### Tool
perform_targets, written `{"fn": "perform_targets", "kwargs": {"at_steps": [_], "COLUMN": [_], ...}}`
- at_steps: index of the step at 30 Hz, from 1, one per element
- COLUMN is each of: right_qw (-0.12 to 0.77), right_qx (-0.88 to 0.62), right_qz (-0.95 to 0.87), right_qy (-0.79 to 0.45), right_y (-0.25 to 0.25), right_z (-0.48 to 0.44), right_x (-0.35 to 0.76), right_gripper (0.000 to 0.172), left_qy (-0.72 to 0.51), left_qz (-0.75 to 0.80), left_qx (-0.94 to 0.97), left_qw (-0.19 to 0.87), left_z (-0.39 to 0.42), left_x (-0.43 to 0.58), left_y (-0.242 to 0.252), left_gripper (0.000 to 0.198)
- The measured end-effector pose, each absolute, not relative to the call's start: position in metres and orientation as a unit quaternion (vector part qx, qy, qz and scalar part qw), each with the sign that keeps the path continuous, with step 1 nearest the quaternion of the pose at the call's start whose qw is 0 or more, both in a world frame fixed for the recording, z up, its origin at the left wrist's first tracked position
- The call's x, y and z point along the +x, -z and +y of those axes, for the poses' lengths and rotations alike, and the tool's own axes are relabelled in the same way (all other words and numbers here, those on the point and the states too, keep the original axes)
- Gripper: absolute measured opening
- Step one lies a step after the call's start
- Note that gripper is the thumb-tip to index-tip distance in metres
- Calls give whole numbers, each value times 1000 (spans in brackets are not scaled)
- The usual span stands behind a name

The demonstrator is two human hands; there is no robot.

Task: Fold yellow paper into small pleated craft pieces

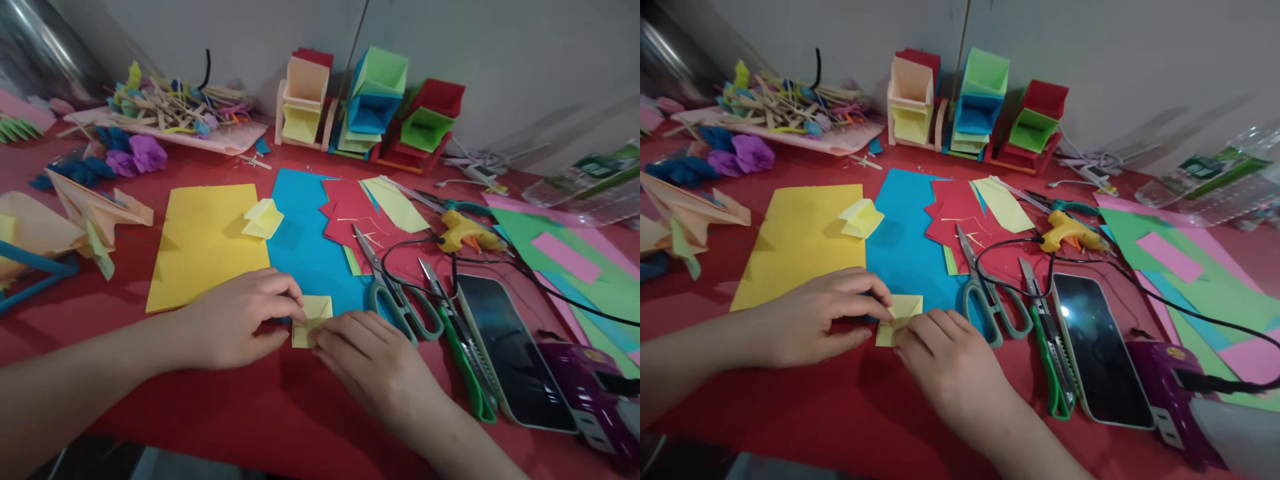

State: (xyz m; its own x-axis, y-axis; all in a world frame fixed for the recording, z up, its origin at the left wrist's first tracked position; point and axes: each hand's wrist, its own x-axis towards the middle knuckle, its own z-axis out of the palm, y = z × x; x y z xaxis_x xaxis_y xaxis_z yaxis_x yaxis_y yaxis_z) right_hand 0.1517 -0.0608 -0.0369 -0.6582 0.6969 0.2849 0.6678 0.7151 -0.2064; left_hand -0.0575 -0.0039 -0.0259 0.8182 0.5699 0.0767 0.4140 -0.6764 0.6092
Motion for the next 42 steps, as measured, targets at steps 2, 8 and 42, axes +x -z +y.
{"fn": "perform_targets", "kwargs": {"at_steps": [2,8,42], "right_qw": [177,295,428], "right_qx": [-369,-422,-542], "right_qz": [-913,-857,-561], "right_qy": [-7,3,-456], "right_y": [36,31,28], "right_z": [-62,-61,-53], "right_x": [150,145,141], "right_gripper": [14,11,17], "left_qy": [-130,-184,-304], "left_qz": [263,251,365], "left_qx": [909,898,862], "left_qw": [297,311,175], "left_z": [-3,-2,-24], "left_x": [-58,-54,-37], "left_y": [26,25,32], "left_gripper": [28,23,50]}}
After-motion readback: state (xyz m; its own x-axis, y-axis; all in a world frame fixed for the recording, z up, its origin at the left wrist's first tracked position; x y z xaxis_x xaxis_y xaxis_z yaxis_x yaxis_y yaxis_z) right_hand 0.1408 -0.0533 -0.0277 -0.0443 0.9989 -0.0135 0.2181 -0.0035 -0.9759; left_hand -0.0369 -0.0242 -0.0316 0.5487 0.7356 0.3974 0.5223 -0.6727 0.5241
